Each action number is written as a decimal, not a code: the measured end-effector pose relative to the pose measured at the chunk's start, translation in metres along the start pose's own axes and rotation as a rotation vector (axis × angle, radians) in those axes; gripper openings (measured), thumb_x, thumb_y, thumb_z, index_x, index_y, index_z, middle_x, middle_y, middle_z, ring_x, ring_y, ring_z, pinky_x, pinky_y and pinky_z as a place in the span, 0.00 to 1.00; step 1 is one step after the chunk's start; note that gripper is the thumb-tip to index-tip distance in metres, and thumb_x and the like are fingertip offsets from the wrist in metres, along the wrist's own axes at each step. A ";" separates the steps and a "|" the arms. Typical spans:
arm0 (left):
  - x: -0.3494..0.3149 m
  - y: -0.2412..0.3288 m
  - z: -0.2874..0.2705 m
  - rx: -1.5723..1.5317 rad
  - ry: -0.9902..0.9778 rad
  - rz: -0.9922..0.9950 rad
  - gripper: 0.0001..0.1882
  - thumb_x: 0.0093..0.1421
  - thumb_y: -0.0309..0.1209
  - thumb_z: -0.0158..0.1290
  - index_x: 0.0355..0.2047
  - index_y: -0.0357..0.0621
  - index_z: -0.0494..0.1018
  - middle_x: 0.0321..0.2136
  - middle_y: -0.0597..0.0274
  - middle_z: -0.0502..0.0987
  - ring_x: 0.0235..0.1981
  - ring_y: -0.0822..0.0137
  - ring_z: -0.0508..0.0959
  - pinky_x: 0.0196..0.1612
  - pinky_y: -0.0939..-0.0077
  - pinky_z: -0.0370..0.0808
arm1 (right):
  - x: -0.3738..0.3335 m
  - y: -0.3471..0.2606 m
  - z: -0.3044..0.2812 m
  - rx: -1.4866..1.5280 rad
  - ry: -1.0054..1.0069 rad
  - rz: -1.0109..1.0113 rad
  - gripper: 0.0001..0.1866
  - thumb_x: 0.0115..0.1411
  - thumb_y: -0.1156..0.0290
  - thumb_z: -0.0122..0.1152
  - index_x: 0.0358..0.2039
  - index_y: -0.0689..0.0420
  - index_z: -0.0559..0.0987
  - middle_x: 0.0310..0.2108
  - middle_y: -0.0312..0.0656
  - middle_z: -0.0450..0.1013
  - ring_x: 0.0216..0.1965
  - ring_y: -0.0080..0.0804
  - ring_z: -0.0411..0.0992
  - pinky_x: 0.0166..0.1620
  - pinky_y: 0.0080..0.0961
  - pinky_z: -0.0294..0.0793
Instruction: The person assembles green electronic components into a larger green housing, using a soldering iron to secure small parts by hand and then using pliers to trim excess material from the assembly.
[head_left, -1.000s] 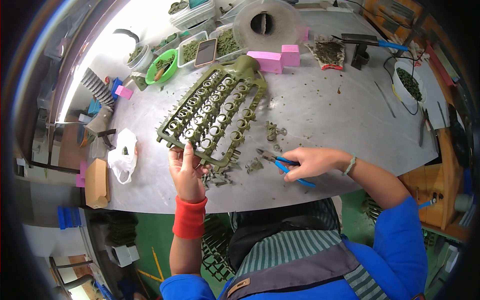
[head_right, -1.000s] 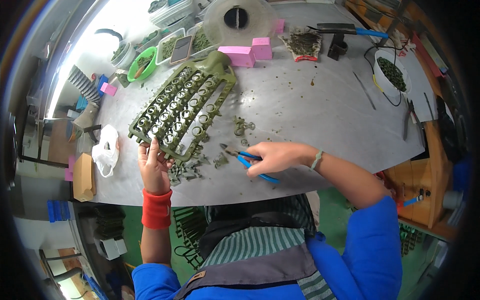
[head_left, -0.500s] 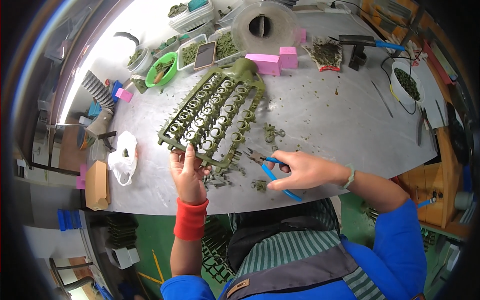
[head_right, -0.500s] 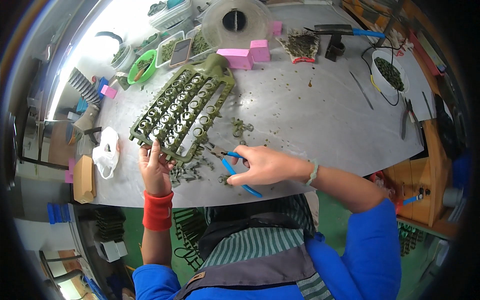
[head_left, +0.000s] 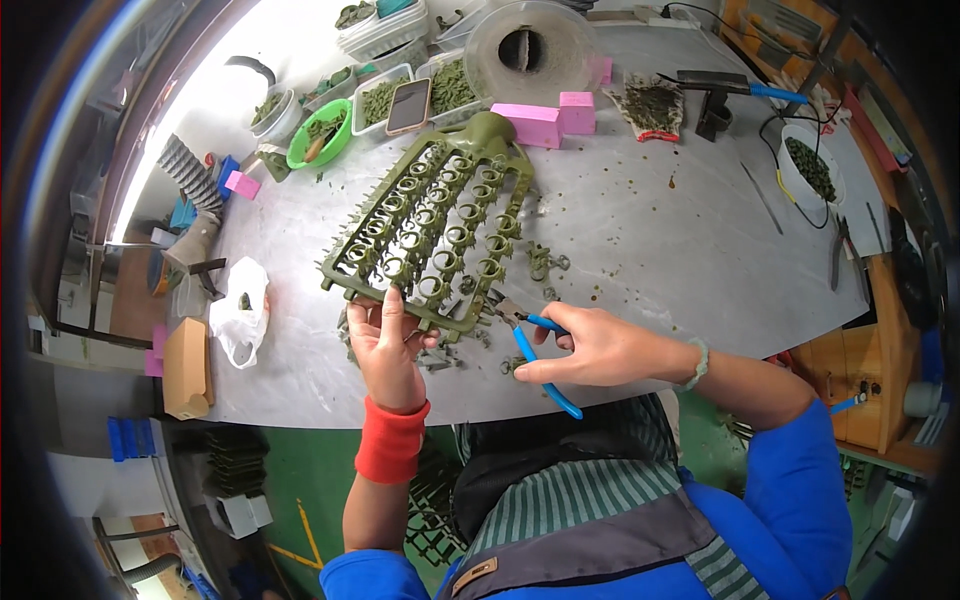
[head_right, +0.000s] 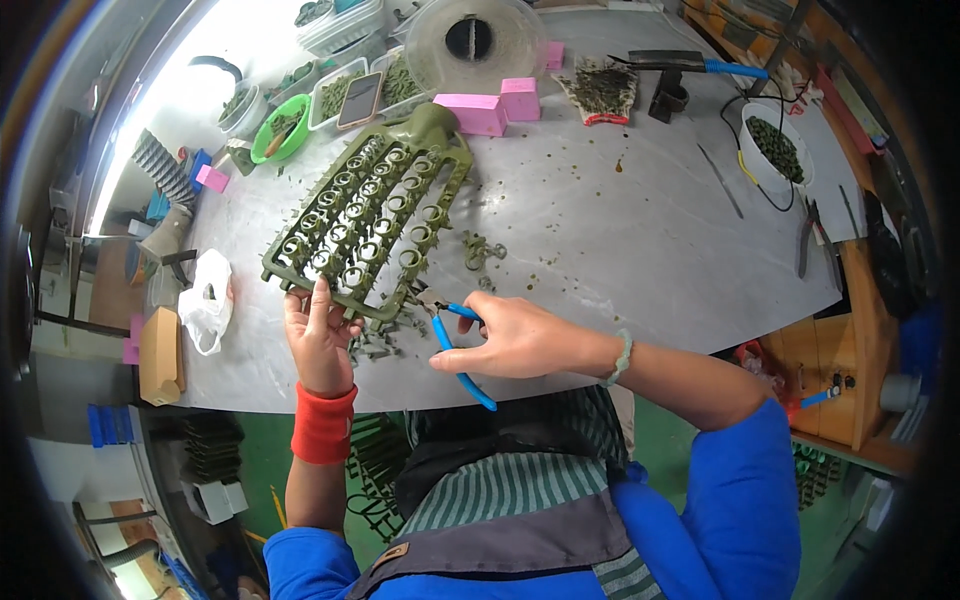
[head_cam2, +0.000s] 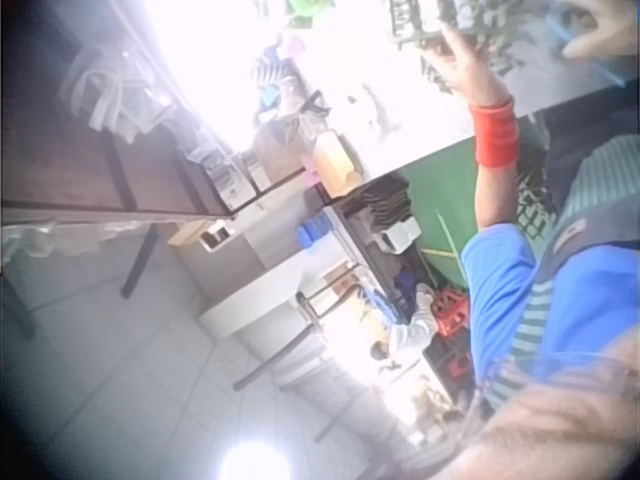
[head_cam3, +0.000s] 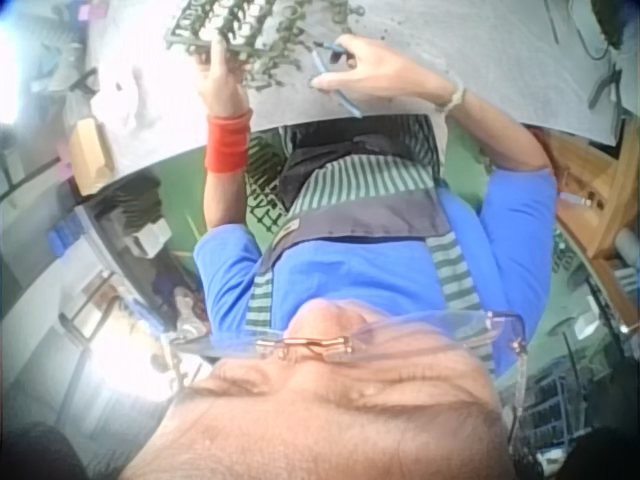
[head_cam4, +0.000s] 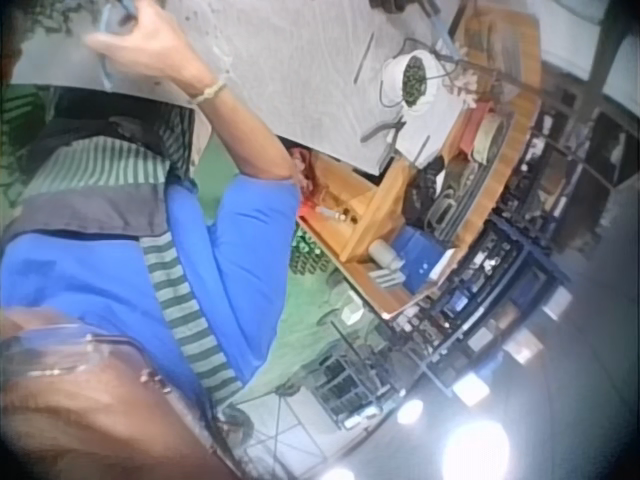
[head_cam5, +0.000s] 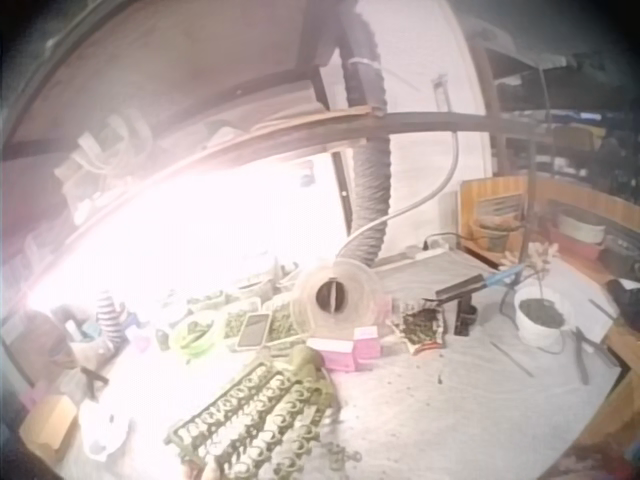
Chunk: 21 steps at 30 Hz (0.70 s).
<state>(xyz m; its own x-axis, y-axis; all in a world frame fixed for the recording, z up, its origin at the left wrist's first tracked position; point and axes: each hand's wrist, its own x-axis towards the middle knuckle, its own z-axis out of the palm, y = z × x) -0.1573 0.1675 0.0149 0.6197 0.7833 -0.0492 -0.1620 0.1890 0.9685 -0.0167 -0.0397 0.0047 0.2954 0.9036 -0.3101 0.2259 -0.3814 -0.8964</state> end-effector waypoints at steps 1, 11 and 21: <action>0.000 0.000 0.000 -0.004 -0.002 0.006 0.08 0.70 0.30 0.48 0.45 0.44 0.63 0.32 0.60 0.77 0.25 0.71 0.78 0.21 0.80 0.71 | -0.001 -0.001 0.000 -0.003 0.000 0.001 0.44 0.50 0.37 0.66 0.46 0.70 0.73 0.35 0.53 0.74 0.39 0.41 0.74 0.43 0.32 0.72; 0.000 -0.002 -0.001 -0.013 -0.004 0.013 0.07 0.70 0.29 0.48 0.44 0.43 0.62 0.34 0.60 0.76 0.23 0.71 0.77 0.21 0.80 0.72 | 0.001 -0.003 0.000 -0.023 0.010 0.019 0.46 0.49 0.32 0.66 0.42 0.70 0.73 0.36 0.53 0.74 0.39 0.39 0.74 0.42 0.31 0.73; 0.000 -0.001 -0.002 0.013 -0.008 0.009 0.07 0.70 0.29 0.48 0.44 0.43 0.62 0.33 0.61 0.76 0.25 0.70 0.79 0.20 0.79 0.72 | 0.001 -0.001 0.003 -0.027 0.049 -0.016 0.45 0.49 0.31 0.66 0.40 0.68 0.74 0.33 0.50 0.73 0.37 0.38 0.73 0.40 0.30 0.73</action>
<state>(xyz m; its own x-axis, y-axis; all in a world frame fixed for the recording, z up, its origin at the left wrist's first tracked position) -0.1586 0.1679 0.0137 0.6247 0.7799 -0.0386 -0.1578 0.1745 0.9719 -0.0192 -0.0379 0.0046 0.3366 0.8991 -0.2797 0.2556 -0.3732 -0.8919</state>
